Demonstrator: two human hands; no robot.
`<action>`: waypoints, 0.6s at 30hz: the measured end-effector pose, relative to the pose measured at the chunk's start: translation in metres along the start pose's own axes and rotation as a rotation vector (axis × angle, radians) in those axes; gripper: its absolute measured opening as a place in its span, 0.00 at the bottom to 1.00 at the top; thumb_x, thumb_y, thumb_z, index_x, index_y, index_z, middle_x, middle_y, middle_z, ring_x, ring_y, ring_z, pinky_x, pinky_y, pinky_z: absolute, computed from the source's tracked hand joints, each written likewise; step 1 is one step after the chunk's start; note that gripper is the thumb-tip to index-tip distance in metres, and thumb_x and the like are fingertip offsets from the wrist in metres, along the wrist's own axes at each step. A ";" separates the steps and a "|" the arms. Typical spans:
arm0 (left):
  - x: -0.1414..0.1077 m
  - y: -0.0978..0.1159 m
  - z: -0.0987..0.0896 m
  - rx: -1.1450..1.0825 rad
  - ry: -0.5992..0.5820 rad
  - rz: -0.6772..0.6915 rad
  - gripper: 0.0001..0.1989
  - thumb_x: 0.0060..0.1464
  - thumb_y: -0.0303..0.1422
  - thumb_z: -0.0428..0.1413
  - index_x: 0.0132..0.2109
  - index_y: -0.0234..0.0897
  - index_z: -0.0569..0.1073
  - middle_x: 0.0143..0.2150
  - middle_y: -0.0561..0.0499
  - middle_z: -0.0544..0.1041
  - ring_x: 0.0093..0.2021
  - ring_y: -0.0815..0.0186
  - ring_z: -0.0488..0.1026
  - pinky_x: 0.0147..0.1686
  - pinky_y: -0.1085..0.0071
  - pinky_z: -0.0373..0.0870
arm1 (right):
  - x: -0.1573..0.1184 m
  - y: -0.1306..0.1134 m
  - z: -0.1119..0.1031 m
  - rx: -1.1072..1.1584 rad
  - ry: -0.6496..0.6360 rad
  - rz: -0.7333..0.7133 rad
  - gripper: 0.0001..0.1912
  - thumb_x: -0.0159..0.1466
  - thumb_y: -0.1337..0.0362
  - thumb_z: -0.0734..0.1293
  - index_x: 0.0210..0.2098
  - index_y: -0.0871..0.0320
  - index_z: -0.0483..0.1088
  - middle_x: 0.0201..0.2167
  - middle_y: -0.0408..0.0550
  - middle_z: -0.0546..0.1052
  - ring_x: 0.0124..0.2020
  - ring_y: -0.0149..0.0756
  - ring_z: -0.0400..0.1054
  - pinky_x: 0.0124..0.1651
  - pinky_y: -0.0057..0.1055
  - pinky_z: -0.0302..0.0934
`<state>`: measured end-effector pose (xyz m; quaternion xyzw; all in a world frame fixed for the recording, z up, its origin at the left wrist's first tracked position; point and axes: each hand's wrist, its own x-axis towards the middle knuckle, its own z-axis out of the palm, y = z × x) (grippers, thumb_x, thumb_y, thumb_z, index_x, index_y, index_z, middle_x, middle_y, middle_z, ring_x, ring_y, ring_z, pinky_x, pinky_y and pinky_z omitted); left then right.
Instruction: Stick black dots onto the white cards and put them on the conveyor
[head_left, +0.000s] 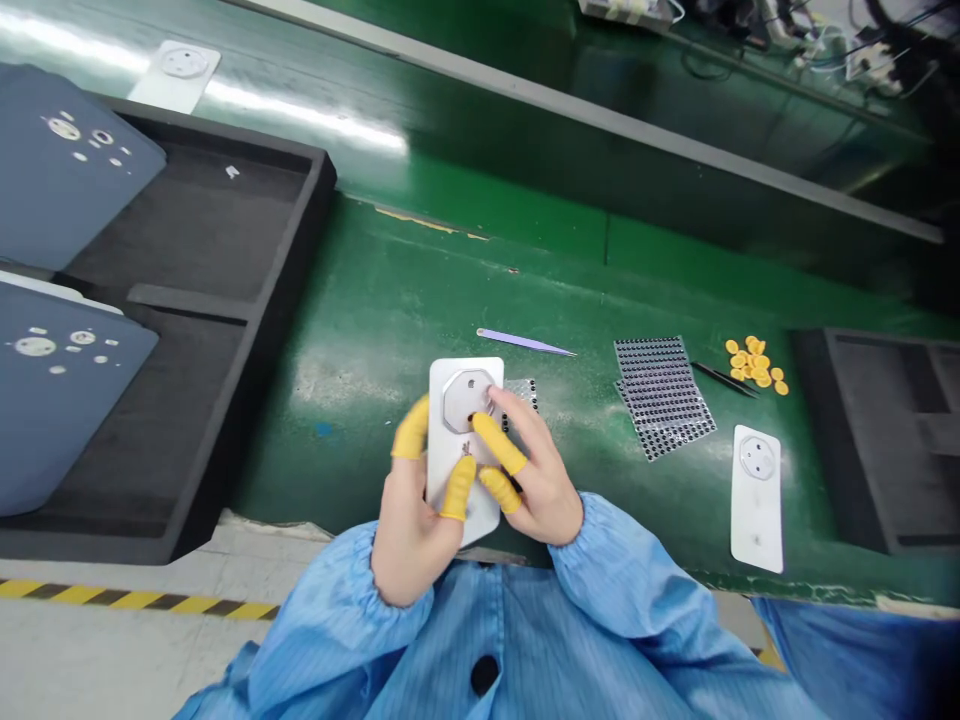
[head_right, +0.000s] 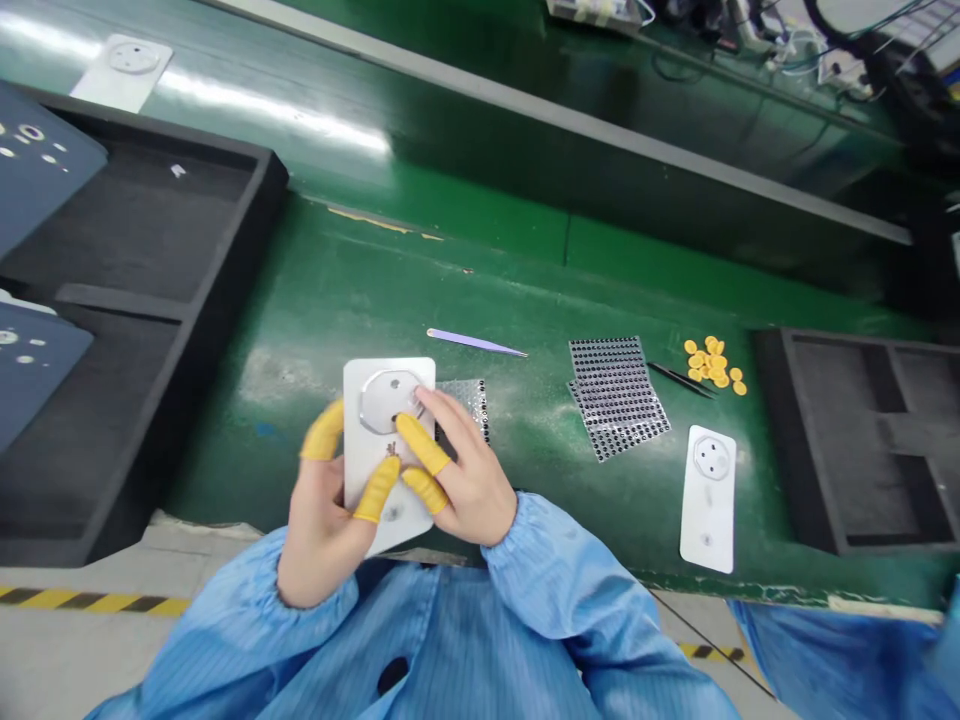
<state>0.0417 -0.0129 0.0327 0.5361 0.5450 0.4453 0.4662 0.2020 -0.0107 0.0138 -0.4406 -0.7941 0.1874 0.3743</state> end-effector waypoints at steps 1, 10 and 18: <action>0.004 -0.001 -0.006 0.003 0.065 0.035 0.39 0.54 0.29 0.57 0.68 0.40 0.48 0.62 0.41 0.68 0.60 0.54 0.68 0.54 0.60 0.71 | -0.003 0.003 0.000 -0.015 0.017 0.039 0.30 0.67 0.63 0.60 0.66 0.59 0.49 0.67 0.61 0.51 0.67 0.49 0.49 0.63 0.54 0.56; 0.015 -0.026 -0.062 0.210 0.098 -0.227 0.19 0.52 0.42 0.59 0.45 0.32 0.79 0.46 0.42 0.78 0.48 0.49 0.75 0.51 0.55 0.71 | -0.022 0.028 0.015 -0.047 0.031 0.081 0.20 0.64 0.74 0.62 0.56 0.59 0.66 0.55 0.59 0.71 0.62 0.42 0.61 0.59 0.48 0.64; 0.018 -0.007 -0.004 -0.113 -0.251 -0.252 0.16 0.50 0.41 0.61 0.39 0.32 0.80 0.37 0.42 0.81 0.32 0.58 0.77 0.38 0.62 0.76 | -0.007 0.002 -0.006 0.044 0.073 0.030 0.18 0.62 0.72 0.66 0.51 0.58 0.68 0.52 0.57 0.73 0.54 0.40 0.67 0.57 0.48 0.64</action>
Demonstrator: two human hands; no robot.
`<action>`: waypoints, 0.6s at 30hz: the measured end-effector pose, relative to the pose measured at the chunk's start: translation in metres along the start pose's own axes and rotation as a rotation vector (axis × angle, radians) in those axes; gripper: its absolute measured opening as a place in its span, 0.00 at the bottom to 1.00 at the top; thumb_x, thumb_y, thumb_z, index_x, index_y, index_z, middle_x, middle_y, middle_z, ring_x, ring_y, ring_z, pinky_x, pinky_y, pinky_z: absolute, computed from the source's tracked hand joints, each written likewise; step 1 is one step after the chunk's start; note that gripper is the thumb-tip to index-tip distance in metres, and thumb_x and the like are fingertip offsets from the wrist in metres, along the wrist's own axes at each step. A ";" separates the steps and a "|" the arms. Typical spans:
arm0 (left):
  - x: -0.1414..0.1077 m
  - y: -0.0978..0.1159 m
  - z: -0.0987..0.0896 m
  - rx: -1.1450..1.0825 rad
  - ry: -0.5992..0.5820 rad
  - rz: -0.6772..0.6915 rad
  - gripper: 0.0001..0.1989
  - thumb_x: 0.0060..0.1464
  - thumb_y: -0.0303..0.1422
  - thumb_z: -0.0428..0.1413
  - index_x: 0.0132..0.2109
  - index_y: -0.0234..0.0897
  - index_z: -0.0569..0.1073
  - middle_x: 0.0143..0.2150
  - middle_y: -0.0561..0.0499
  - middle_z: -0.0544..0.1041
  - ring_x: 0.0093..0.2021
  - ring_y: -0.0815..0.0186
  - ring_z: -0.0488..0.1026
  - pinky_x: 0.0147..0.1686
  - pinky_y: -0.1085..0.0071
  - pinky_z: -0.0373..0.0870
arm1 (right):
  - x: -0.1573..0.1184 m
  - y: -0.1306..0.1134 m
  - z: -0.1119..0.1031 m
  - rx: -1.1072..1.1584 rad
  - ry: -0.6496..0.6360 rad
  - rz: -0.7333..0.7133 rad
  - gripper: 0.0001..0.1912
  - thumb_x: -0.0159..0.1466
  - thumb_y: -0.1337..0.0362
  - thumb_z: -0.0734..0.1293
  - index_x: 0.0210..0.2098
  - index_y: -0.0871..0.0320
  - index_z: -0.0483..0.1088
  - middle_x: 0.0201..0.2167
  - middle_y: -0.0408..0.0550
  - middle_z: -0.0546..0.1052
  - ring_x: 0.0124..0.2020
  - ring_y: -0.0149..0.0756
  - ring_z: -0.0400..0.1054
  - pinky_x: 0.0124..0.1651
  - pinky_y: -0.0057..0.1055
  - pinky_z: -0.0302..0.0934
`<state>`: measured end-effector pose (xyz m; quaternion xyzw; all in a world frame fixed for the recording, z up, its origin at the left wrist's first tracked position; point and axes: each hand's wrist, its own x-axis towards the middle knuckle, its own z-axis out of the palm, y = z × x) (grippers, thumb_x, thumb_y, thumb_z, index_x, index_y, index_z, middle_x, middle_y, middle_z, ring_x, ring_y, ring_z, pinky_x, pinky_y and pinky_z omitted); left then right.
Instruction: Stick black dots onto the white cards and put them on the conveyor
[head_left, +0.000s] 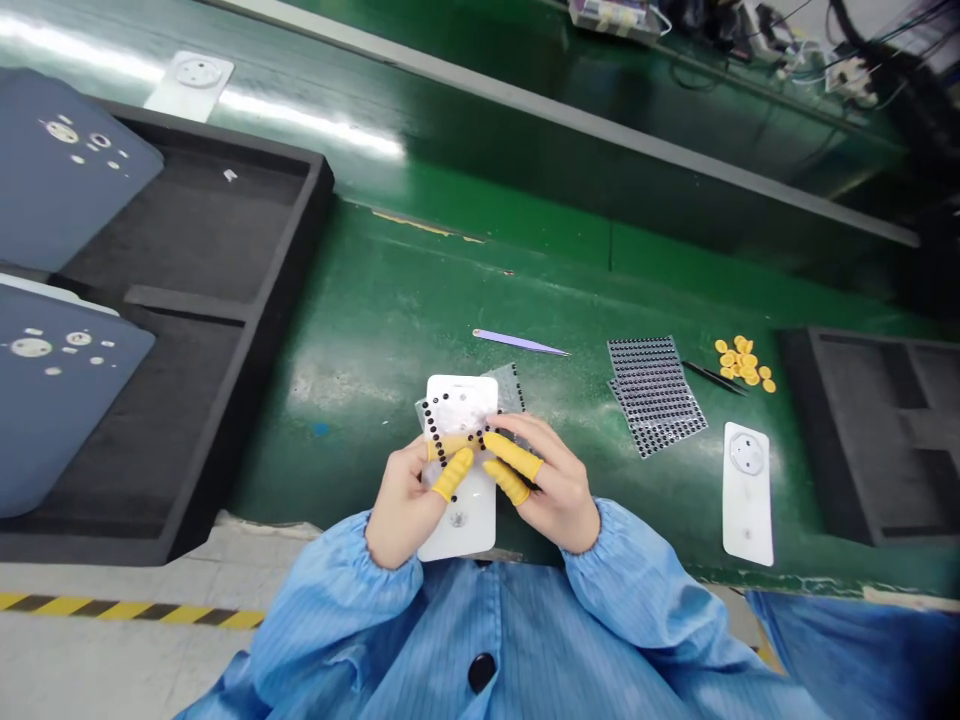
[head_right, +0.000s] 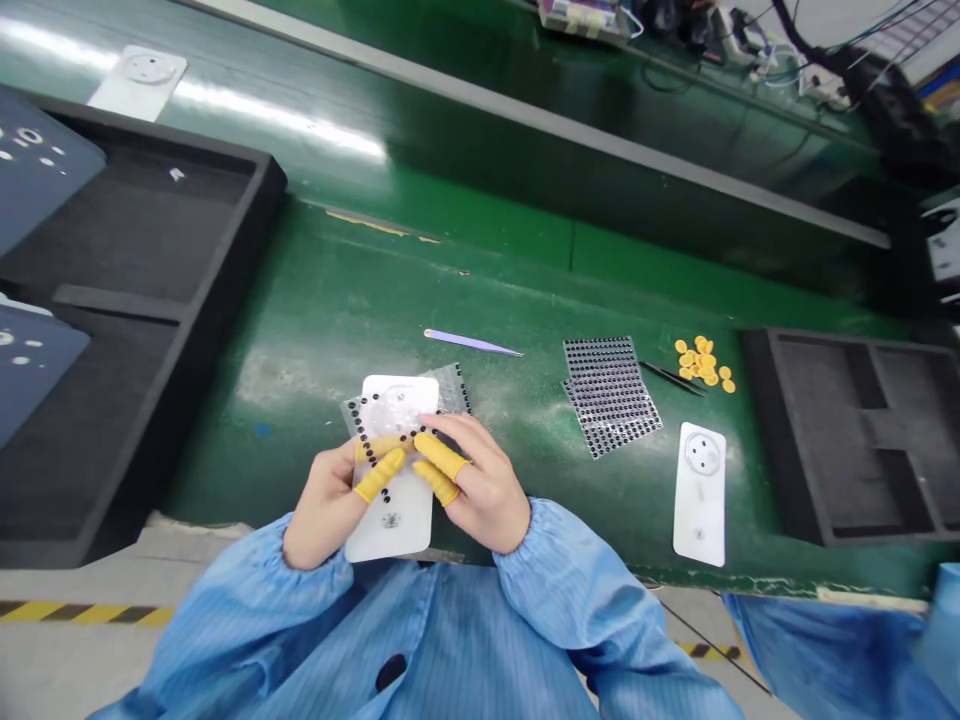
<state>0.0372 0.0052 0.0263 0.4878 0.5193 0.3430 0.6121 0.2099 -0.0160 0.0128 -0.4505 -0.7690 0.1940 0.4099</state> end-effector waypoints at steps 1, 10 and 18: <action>-0.001 0.000 0.001 0.010 -0.001 0.025 0.14 0.51 0.39 0.60 0.40 0.33 0.80 0.37 0.43 0.81 0.32 0.59 0.77 0.39 0.61 0.76 | 0.003 -0.002 -0.001 0.003 0.006 -0.006 0.17 0.62 0.73 0.65 0.50 0.58 0.69 0.49 0.55 0.74 0.52 0.39 0.69 0.56 0.47 0.65; -0.003 -0.013 -0.007 0.396 -0.067 0.333 0.14 0.47 0.23 0.53 0.41 0.33 0.79 0.39 0.42 0.79 0.41 0.57 0.77 0.42 0.64 0.74 | 0.011 0.007 0.008 -0.035 -0.048 -0.187 0.13 0.62 0.79 0.59 0.45 0.65 0.67 0.41 0.59 0.75 0.46 0.39 0.70 0.46 0.40 0.71; 0.007 -0.015 -0.011 0.532 -0.117 0.317 0.13 0.48 0.24 0.53 0.39 0.35 0.79 0.38 0.44 0.80 0.38 0.59 0.78 0.36 0.68 0.75 | 0.009 0.013 0.029 0.240 -0.017 0.197 0.07 0.66 0.71 0.59 0.39 0.60 0.67 0.38 0.51 0.74 0.39 0.32 0.70 0.42 0.31 0.68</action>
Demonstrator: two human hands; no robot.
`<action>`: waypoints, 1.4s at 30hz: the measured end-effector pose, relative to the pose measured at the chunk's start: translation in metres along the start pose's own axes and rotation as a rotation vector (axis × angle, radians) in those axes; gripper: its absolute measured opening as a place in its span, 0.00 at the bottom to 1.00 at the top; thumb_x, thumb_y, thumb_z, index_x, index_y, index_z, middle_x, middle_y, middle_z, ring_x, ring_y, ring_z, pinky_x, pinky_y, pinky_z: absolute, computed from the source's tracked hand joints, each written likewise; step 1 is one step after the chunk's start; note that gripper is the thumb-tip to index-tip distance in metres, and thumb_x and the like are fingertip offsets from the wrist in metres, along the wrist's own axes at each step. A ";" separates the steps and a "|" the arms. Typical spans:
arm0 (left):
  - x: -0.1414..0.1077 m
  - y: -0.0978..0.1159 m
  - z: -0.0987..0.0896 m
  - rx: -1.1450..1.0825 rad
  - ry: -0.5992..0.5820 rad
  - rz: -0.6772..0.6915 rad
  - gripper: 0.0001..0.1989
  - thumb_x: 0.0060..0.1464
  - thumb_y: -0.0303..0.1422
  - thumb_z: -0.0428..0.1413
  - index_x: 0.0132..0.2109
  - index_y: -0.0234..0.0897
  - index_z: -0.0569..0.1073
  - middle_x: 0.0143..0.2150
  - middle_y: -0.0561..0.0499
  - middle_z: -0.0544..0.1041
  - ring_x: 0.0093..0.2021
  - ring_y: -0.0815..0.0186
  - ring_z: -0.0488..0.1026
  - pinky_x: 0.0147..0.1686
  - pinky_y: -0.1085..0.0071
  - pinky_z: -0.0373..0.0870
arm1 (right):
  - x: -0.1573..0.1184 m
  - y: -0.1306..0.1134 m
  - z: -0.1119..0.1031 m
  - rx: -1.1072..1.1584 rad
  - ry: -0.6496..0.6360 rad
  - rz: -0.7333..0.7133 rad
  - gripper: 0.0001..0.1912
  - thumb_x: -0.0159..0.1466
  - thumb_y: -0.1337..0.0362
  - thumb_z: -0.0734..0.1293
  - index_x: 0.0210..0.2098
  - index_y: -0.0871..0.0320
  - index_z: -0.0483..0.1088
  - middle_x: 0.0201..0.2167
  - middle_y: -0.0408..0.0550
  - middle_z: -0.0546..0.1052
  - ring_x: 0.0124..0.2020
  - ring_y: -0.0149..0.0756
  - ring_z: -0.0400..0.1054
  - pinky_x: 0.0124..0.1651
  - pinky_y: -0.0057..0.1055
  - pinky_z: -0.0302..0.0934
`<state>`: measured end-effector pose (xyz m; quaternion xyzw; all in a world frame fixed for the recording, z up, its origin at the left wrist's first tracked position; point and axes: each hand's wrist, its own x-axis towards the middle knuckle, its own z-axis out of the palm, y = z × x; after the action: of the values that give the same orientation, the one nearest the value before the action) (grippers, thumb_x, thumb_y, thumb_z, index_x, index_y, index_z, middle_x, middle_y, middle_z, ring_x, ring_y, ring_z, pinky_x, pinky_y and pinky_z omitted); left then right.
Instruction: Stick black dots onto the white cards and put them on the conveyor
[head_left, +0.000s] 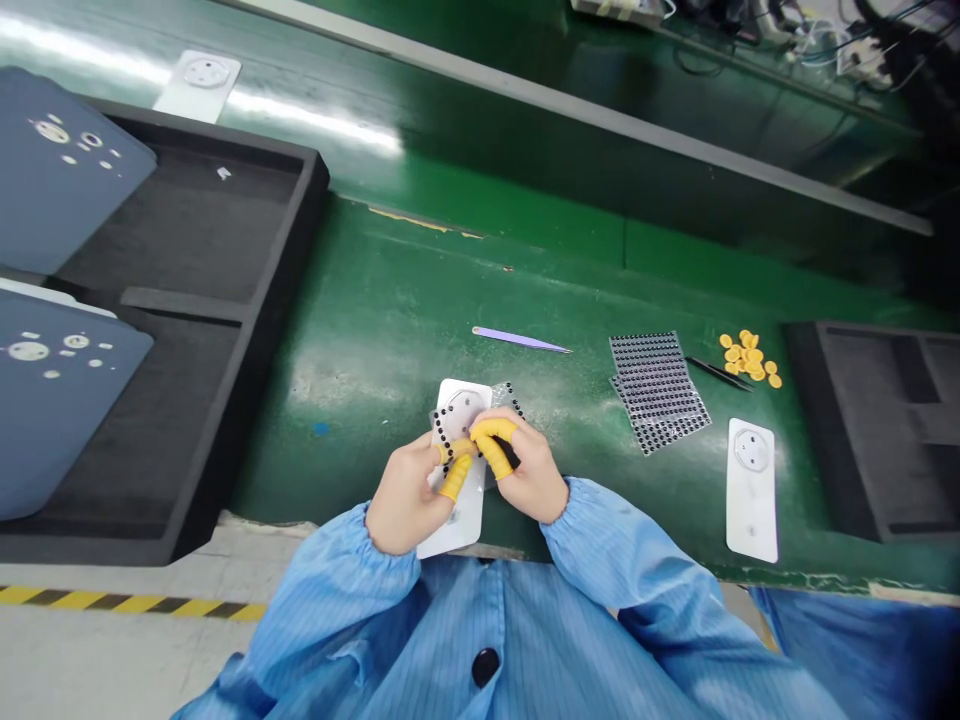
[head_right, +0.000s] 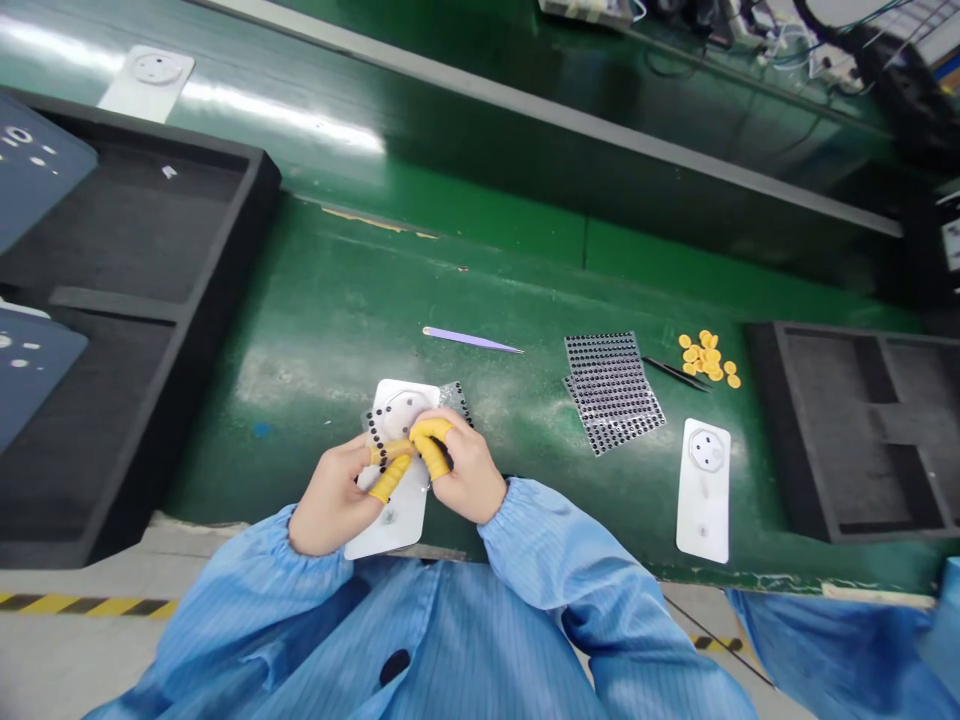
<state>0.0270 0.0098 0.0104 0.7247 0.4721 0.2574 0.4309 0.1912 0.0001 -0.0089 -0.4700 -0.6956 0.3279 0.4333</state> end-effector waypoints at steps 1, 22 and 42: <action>0.000 0.000 -0.002 -0.005 -0.011 0.001 0.12 0.49 0.25 0.54 0.40 0.36 0.79 0.39 0.44 0.80 0.38 0.59 0.78 0.37 0.67 0.76 | 0.000 0.000 0.000 -0.013 0.021 0.015 0.07 0.66 0.71 0.58 0.39 0.59 0.67 0.37 0.50 0.74 0.39 0.32 0.70 0.42 0.31 0.68; -0.026 0.048 0.000 -0.543 0.298 -0.177 0.35 0.47 0.27 0.63 0.62 0.43 0.62 0.43 0.49 0.81 0.36 0.60 0.80 0.28 0.73 0.77 | 0.024 -0.051 -0.020 -0.281 0.029 -0.285 0.21 0.66 0.71 0.59 0.58 0.54 0.60 0.49 0.48 0.75 0.53 0.36 0.68 0.56 0.38 0.65; -0.021 0.039 0.008 -0.578 0.181 -0.204 0.32 0.46 0.25 0.62 0.59 0.38 0.63 0.35 0.48 0.81 0.33 0.59 0.78 0.28 0.71 0.75 | 0.003 -0.029 -0.019 -0.176 -0.065 -0.230 0.23 0.67 0.65 0.56 0.61 0.57 0.60 0.67 0.55 0.52 0.67 0.52 0.49 0.64 0.59 0.51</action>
<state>0.0425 -0.0191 0.0410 0.4953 0.4861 0.3999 0.5987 0.1976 -0.0058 0.0251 -0.4124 -0.7846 0.2288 0.4025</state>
